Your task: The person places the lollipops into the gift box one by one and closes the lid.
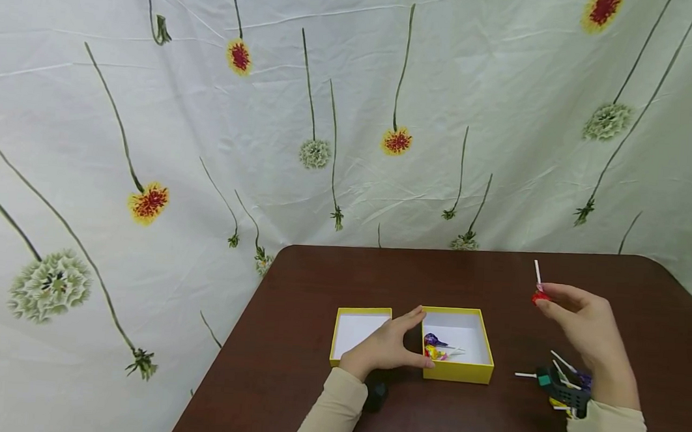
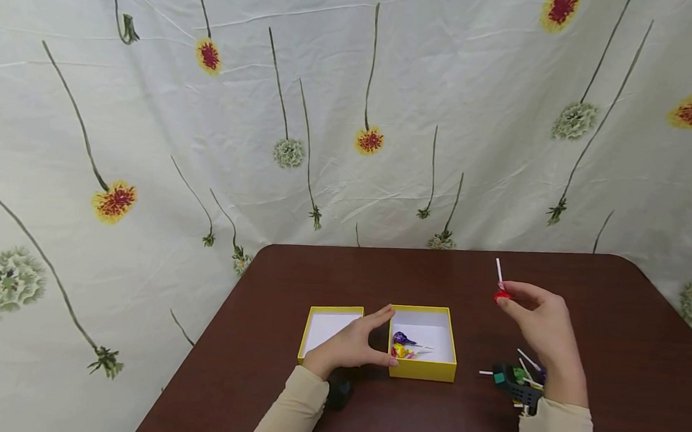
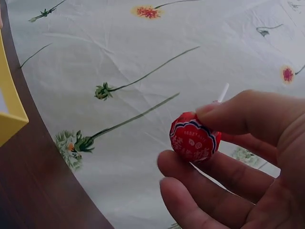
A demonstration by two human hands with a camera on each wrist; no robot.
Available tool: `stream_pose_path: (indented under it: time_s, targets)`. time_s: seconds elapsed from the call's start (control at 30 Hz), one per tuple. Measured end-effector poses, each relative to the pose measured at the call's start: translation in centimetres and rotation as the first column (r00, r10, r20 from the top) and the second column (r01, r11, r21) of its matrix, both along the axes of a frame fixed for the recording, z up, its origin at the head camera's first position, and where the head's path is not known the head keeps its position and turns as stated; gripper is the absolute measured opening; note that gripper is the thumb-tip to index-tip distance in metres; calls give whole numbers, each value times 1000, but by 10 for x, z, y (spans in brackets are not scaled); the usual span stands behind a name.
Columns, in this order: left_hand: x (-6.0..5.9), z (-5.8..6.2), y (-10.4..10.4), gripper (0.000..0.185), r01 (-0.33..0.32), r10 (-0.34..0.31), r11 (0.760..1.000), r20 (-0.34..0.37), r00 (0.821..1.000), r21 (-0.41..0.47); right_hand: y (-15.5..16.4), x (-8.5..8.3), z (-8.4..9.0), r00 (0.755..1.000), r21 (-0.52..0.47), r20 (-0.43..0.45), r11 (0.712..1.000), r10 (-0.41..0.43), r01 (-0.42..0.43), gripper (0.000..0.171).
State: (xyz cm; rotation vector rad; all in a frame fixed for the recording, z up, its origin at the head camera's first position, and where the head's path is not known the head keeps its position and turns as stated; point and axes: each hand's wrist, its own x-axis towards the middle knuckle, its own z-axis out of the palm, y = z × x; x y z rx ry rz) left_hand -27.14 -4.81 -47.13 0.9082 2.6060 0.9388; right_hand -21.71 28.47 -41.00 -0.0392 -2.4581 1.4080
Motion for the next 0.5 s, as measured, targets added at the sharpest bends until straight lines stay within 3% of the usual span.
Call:
stream_pose_path:
  time_s: [0.17,0.33,0.5]
  targets:
    - [0,0,0,97,-4,4,1000,-3,1000,1,-8,0,6,999,27,19,999,46,-46,44]
    - [0,0,0,97,-4,4,1000,5,1000,3,-18,1,8,999,116,32,993,28,-31,40]
    - [-1,-2,0,96,0,0,1000,7,1000,3,-25,-1,8,999,129,25,991,37,-40,32]
